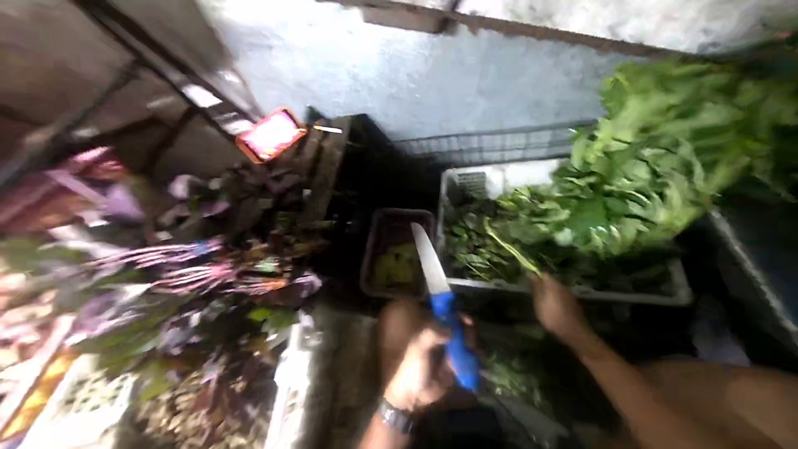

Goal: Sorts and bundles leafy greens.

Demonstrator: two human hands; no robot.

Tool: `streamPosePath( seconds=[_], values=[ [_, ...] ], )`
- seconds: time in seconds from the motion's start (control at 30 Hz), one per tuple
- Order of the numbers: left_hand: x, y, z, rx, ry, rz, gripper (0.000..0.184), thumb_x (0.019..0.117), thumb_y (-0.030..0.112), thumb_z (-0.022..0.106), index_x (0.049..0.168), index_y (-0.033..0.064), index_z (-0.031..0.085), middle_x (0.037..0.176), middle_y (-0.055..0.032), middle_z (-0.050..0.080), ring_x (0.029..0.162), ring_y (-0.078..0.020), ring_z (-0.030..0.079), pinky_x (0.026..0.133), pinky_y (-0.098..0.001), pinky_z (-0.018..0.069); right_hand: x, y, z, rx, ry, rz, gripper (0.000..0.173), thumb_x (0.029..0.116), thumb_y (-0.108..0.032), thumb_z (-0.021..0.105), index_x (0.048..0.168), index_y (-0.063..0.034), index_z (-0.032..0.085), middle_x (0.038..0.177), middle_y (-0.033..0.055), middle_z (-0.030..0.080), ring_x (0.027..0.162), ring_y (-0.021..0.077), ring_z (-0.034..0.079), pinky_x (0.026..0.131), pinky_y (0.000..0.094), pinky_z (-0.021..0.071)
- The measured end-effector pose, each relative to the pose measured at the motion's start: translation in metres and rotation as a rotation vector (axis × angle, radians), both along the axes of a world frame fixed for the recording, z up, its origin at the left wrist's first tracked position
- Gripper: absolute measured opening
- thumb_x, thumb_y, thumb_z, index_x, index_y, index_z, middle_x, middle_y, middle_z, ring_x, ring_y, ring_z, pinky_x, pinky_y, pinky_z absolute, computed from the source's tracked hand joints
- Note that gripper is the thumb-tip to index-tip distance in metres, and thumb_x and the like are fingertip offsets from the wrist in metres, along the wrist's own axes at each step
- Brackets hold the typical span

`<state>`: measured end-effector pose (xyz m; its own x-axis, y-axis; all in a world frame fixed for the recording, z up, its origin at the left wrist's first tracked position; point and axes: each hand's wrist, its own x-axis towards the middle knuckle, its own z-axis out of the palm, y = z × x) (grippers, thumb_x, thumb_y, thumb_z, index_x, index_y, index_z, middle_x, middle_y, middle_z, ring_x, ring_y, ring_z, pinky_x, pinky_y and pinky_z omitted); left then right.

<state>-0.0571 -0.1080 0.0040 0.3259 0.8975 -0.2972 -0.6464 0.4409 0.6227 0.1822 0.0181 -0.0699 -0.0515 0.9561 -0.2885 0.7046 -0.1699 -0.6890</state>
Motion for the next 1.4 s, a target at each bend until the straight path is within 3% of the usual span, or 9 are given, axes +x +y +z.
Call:
streamPosePath(
  seconds=[0.13, 0.23, 0.33, 0.57, 0.67, 0.77, 0.93, 1.03, 1.4],
  values=[
    [0.019, 0.008, 0.004, 0.062, 0.522, 0.137, 0.03, 0.0908, 0.006, 0.048, 0.119, 0.0005, 0.055, 0.088, -0.0091, 0.069, 0.076, -0.0197, 0.07, 0.069, -0.0373, 0.0608, -0.008, -0.006, -0.002, 0.002, -0.216, 0.143, 0.051, 0.1114, -0.037, 0.038, 0.133, 0.0051, 0.057, 0.115, 0.0326, 0.066, 0.109, 0.0506, 0.066, 0.091, 0.0662, 0.0522],
    [0.033, 0.012, -0.008, 0.095, 0.888, 0.217, 0.031, 0.093, 0.012, 0.058, 0.121, -0.0001, 0.062, 0.089, -0.0062, 0.068, 0.072, -0.0135, 0.066, 0.067, -0.0331, 0.0578, -0.012, -0.007, -0.007, -0.012, -0.299, 0.158, 0.054, 0.111, -0.042, 0.037, 0.136, 0.002, 0.057, 0.117, 0.0311, 0.067, 0.108, 0.049, 0.067, 0.091, 0.0652, 0.0531],
    [0.04, 0.008, -0.013, 0.173, 0.945, 0.201, 0.034, 0.1021, 0.033, 0.059, 0.115, 0.0022, 0.066, 0.083, -0.0036, 0.067, 0.068, -0.0109, 0.064, 0.066, -0.0307, 0.0565, -0.012, -0.009, -0.005, -0.02, -0.348, 0.21, 0.051, 0.1108, -0.04, 0.038, 0.134, 0.0005, 0.058, 0.114, 0.0295, 0.068, 0.106, 0.0479, 0.068, 0.09, 0.0637, 0.0543],
    [0.041, 0.02, -0.007, 0.201, 0.818, 0.02, 0.033, 0.1009, 0.013, 0.059, 0.131, 0.0024, 0.054, 0.087, -0.0099, 0.068, 0.064, -0.0191, 0.068, 0.06, -0.0359, 0.0618, -0.016, -0.011, -0.016, -0.079, -0.331, 0.235, 0.051, 0.1104, -0.043, 0.037, 0.137, -0.0033, 0.055, 0.116, 0.0253, 0.069, 0.108, 0.044, 0.069, 0.092, 0.062, 0.0541],
    [0.043, 0.034, -0.014, 0.051, 0.947, -0.091, 0.037, 0.1057, 0.036, 0.056, 0.128, 0.0068, 0.057, 0.079, -0.0078, 0.062, 0.054, -0.0175, 0.058, 0.05, -0.0345, 0.0538, -0.015, -0.004, -0.022, -0.112, -0.227, 0.204, 0.051, 0.1108, -0.043, 0.037, 0.138, -0.0036, 0.056, 0.118, 0.0251, 0.069, 0.112, 0.0436, 0.068, 0.096, 0.0618, 0.0521],
    [0.046, 0.041, -0.027, 0.046, 1.125, -0.182, 0.046, 0.1066, 0.048, 0.049, 0.127, 0.008, 0.058, 0.083, -0.0095, 0.063, 0.061, -0.0208, 0.061, 0.058, -0.0402, 0.0559, -0.007, 0.001, -0.027, -0.132, -0.026, 0.189, 0.052, 0.1115, -0.04, 0.037, 0.142, -0.002, 0.056, 0.129, 0.0255, 0.066, 0.122, 0.0416, 0.063, 0.107, 0.0596, 0.0461],
    [0.045, 0.049, -0.021, 0.136, 1.478, -0.338, 0.046, 0.1062, 0.043, 0.051, 0.132, 0.0055, 0.058, 0.107, -0.0166, 0.071, 0.098, -0.0304, 0.071, 0.089, -0.0531, 0.0574, -0.007, -0.001, -0.027, -0.171, 0.126, 0.209, 0.049, 0.1127, -0.034, 0.035, 0.135, 0.0014, 0.06, 0.125, 0.0252, 0.066, 0.12, 0.0377, 0.063, 0.107, 0.0555, 0.0456],
    [0.046, 0.057, -0.016, 0.137, 1.614, -0.439, 0.047, 0.1062, 0.043, 0.05, 0.134, 0.0059, 0.055, 0.111, -0.0189, 0.07, 0.104, -0.0345, 0.07, 0.09, -0.0564, 0.056, -0.008, 0.002, -0.036, -0.203, 0.199, 0.191, 0.049, 0.1129, -0.034, 0.034, 0.129, 0.0005, 0.064, 0.116, 0.022, 0.069, 0.11, 0.0335, 0.066, 0.102, 0.0531, 0.0492],
    [0.052, 0.073, -0.013, 0.007, 1.856, -0.692, 0.054, 0.1076, 0.052, 0.041, 0.136, 0.0075, 0.054, 0.114, -0.0205, 0.069, 0.106, -0.0389, 0.07, 0.087, -0.0597, 0.0557, -0.006, 0.007, -0.015, -0.348, 0.183, 0.123, 0.055, 0.1125, -0.041, 0.033, 0.129, 0.0029, 0.063, 0.12, 0.0263, 0.067, 0.114, 0.0398, 0.064, 0.101, 0.0578, 0.0481]
  ],
)
